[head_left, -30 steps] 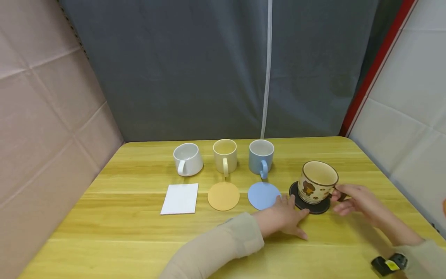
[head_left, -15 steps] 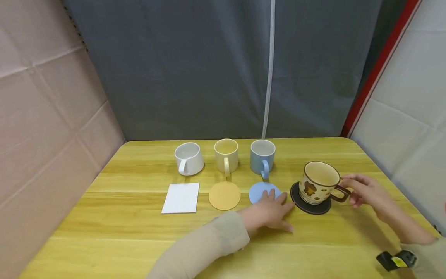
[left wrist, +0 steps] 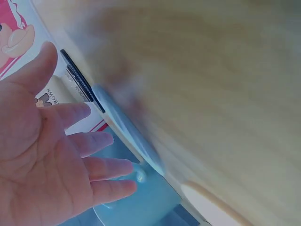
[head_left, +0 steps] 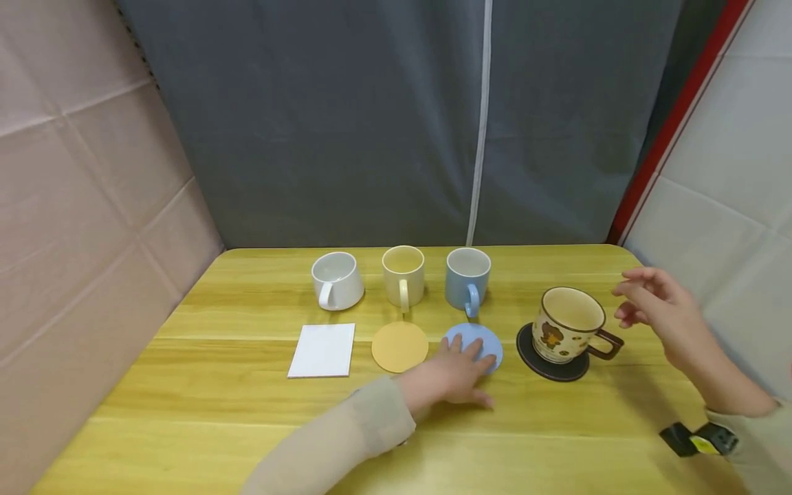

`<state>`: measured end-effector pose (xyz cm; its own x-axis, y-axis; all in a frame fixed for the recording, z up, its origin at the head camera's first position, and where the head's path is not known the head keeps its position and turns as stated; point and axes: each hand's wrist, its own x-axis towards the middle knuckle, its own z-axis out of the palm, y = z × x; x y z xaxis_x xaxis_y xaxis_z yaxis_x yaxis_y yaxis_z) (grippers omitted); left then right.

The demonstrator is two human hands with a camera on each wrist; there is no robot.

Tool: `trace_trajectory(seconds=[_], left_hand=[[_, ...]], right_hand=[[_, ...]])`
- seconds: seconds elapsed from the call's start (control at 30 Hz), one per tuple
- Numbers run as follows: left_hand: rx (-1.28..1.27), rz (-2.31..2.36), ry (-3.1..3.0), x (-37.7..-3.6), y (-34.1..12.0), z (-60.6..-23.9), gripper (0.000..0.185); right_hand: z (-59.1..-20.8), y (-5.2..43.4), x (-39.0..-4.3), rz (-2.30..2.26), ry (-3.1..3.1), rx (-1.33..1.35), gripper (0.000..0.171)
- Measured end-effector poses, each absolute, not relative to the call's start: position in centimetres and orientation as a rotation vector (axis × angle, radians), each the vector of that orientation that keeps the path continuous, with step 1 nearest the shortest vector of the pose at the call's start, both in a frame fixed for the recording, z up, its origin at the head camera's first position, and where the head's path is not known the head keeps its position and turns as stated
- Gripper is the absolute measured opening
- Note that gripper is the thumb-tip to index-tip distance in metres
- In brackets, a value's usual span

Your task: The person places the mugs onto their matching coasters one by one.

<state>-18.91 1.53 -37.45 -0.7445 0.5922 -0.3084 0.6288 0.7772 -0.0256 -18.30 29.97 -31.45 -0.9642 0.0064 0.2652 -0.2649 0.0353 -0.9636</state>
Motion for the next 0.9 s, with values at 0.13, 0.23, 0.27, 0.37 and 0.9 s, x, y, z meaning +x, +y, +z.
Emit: trace_trajectory(seconds=[0.13,0.23,0.27,0.37,0.9], left_hand=[[0.929,-0.189,2.696,-18.7,0.6,-37.3,0.074],[0.93,-0.219,2.702,-18.5,0.1,-37.3,0.074],[0.932,-0.225,2.703,-18.5,-0.1,-37.3,0.074],[0.935,-0.229,2.698,-18.4,-0.5,-37.3,0.074],[0.936,-0.309,2.663,-17.5,-1.5,-37.6,0.075]], right_hand=[[-30.8,28.0,-18.2,2.148,-1.964,0.409,0.015],[-30.4,26.3,-18.2,2.175,-1.945,0.491,0.017],[-30.4,25.8,-18.2,2.174,-1.954,0.514,0.017],[-30.3,24.1,-18.2,2.149,-2.003,0.551,0.017],[-33.0,16.0,-19.8,2.215,-2.379,0.161,0.056]])
